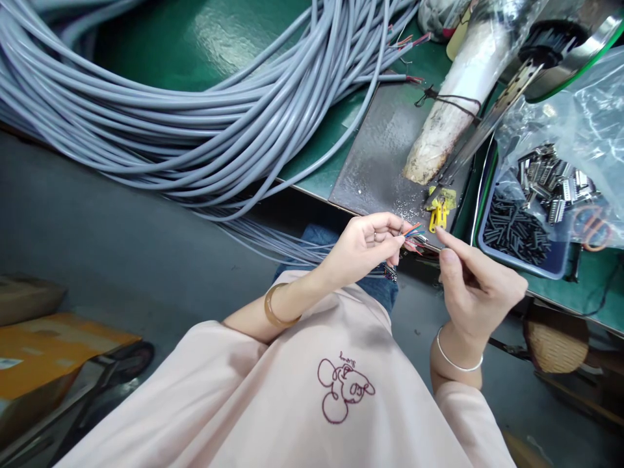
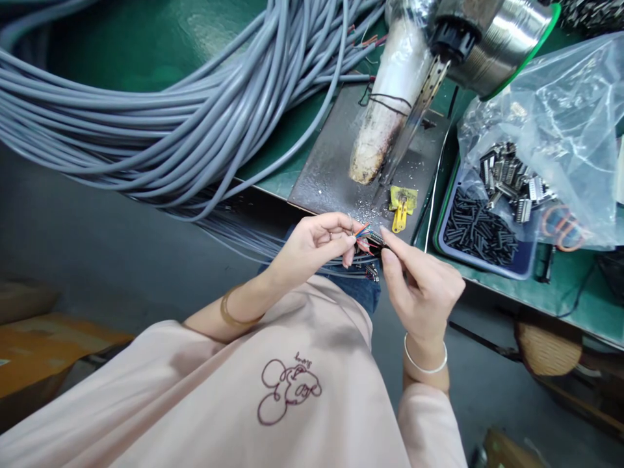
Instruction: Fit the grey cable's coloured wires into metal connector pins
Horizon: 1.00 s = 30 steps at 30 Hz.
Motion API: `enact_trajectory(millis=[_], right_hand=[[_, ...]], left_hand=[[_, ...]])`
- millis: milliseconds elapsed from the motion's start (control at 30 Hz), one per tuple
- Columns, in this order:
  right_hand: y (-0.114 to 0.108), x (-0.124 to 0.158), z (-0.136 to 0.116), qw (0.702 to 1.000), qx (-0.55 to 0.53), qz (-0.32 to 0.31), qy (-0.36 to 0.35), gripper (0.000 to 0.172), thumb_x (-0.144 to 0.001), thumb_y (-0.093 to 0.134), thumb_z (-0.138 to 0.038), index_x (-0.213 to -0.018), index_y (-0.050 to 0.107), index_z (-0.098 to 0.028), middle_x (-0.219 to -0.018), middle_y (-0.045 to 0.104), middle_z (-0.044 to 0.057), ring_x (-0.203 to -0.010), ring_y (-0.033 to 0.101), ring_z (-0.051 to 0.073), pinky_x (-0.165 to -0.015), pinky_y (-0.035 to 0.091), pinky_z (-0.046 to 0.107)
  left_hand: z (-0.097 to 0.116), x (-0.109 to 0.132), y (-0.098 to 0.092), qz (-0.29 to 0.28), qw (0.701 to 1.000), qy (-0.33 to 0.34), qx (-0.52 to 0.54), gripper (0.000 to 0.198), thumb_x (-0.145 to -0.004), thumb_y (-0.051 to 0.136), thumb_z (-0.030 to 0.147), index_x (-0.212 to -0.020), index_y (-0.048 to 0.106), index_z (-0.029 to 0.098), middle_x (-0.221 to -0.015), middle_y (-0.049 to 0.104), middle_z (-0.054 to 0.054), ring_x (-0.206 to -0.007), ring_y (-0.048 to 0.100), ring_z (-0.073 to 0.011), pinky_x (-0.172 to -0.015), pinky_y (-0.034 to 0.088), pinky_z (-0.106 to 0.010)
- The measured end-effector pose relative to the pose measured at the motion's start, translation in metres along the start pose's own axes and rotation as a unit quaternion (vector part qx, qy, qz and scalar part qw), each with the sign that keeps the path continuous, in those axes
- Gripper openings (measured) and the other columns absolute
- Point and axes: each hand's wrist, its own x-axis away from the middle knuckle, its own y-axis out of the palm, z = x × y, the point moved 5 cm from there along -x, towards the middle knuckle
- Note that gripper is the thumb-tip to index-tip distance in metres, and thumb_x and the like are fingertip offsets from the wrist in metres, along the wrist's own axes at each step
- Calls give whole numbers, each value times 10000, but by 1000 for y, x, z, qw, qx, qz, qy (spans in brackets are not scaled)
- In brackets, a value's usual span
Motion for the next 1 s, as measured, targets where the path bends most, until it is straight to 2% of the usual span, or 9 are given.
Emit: enact_trajectory(millis=[133,267,400,500,600,800,1000], right_hand=[[5,1,0,1000,-16,-19,14,273,-912,683,-226,-1159,764,-311,-709,743,-29,-459,506,71,-494,429,232],[10,0,10,990,-93,-33,98,211,-932,661,-287,-1101,786,-273,-584,652,-41,-405,421,58,-402,324,221],[14,-2,19,969,-183,-50,161,197,-936,663,-308,-1071,796,-253,-486,535,-70,-386,410,46,-380,305,193],[14,-3,21,965,-190,-60,168,193,-943,659,-306,-1068,797,-256,-490,537,-71,-394,423,43,-391,317,187],[17,-2,19,966,-170,-96,167,197,-952,648,-318,-1058,799,-249,-524,572,-58,-418,447,47,-419,344,199],[12,-2,11,981,-140,-25,132,234,-949,643,-288,-1145,771,-275,-568,594,-51,-444,457,60,-438,333,230],[18,-1,16,972,-169,-55,154,196,-950,648,-293,-1084,789,-265,-625,664,-38,-435,462,48,-421,334,212]], left_hand=[[2,0,1,6,1000,1,3,122,-838,676,174,-945,660,117,-769,696,-6,-561,595,-48,-572,527,-172],[3,1,0,11,1000,-4,7,143,-818,690,166,-949,663,115,-769,714,-12,-552,601,-52,-565,540,-178],[2,1,0,7,1000,-5,17,150,-814,697,164,-952,662,117,-730,711,-4,-542,601,-55,-560,544,-176],[2,2,0,6,1000,2,17,143,-815,701,166,-944,664,117,-718,711,-1,-539,601,-55,-553,541,-173],[2,2,0,7,1000,7,15,123,-825,696,172,-929,665,114,-708,711,-2,-538,600,-56,-559,545,-176],[4,3,1,1,1000,-1,5,113,-837,687,174,-928,679,108,-728,723,-10,-546,601,-56,-571,548,-182],[6,3,1,-4,1000,2,10,92,-833,691,165,-911,680,116,-709,711,1,-545,603,-57,-572,548,-181]])
